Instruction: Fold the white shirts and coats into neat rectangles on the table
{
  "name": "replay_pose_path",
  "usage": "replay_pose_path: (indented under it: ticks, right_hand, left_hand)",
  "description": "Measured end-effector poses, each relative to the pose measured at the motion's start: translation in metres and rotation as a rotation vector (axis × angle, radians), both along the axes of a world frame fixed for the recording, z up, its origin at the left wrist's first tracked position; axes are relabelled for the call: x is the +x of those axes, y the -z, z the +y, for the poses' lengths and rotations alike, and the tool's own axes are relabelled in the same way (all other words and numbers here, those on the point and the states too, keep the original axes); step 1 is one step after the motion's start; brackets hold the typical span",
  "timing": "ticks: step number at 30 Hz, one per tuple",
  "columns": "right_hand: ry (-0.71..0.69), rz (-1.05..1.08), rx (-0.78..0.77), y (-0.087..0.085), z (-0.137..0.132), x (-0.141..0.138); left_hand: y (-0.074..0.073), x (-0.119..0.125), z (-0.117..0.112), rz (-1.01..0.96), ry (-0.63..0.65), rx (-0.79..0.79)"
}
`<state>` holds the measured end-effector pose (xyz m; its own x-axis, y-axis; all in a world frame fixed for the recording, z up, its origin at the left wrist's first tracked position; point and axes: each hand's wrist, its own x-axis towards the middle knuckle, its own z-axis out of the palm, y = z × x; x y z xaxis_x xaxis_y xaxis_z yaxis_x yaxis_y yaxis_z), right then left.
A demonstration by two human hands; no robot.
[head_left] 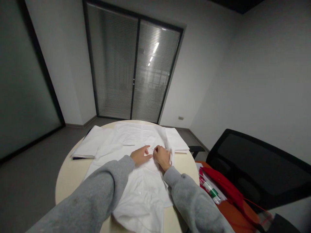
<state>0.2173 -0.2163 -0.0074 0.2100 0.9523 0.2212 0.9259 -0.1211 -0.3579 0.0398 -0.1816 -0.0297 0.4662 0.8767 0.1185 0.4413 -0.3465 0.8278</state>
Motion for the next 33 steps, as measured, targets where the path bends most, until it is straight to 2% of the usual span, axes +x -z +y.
replay_pose_path:
  ticks: [3, 6, 9, 12, 14, 17, 22, 26, 29, 31, 33]
  right_hand:
    - [-0.062, 0.063, 0.016, -0.014, 0.011, -0.004]
    - [-0.218, 0.111, 0.076, -0.029, 0.012, -0.03]
    - [-0.431, 0.128, 0.122, -0.038, -0.001, -0.069]
    - [-0.572, 0.123, 0.157, -0.038, -0.018, -0.097]
    - [-0.562, 0.124, 0.187, -0.033, -0.023, -0.1]
    - [-0.465, 0.111, 0.186, -0.021, -0.021, -0.088]
    - [-0.463, 0.007, 0.025, 0.0, -0.01, -0.07]
    - [-0.457, -0.083, -0.058, 0.006, -0.008, -0.074]
    - [-0.421, -0.122, -0.09, 0.003, -0.011, -0.082]
    - [-0.384, -0.144, -0.131, -0.002, -0.014, -0.089]
    - [-0.343, -0.173, -0.177, -0.009, -0.014, -0.097]
  left_hand:
    - [0.0, -0.007, 0.003, -0.178, 0.01, -0.108]
    - [-0.007, -0.01, 0.004, -0.364, 0.004, -0.212]
    - [-0.021, -0.015, 0.006, -0.674, -0.123, -0.287]
    - [-0.038, -0.035, 0.011, -0.881, -0.316, -0.267]
    - [-0.052, -0.06, 0.014, -0.918, -0.402, -0.211]
    - [-0.078, -0.109, 0.013, -1.008, -0.527, -0.061]
    - [-0.121, -0.199, 0.005, -1.099, -0.797, 0.314]
    - [-0.144, -0.256, -0.004, -1.058, -1.014, 0.509]
    - [-0.153, -0.279, -0.013, -0.88, -1.111, 0.528]
    - [-0.156, -0.283, -0.019, -0.787, -1.149, 0.531]
    - [-0.155, -0.277, -0.022, -0.799, -1.138, 0.534]
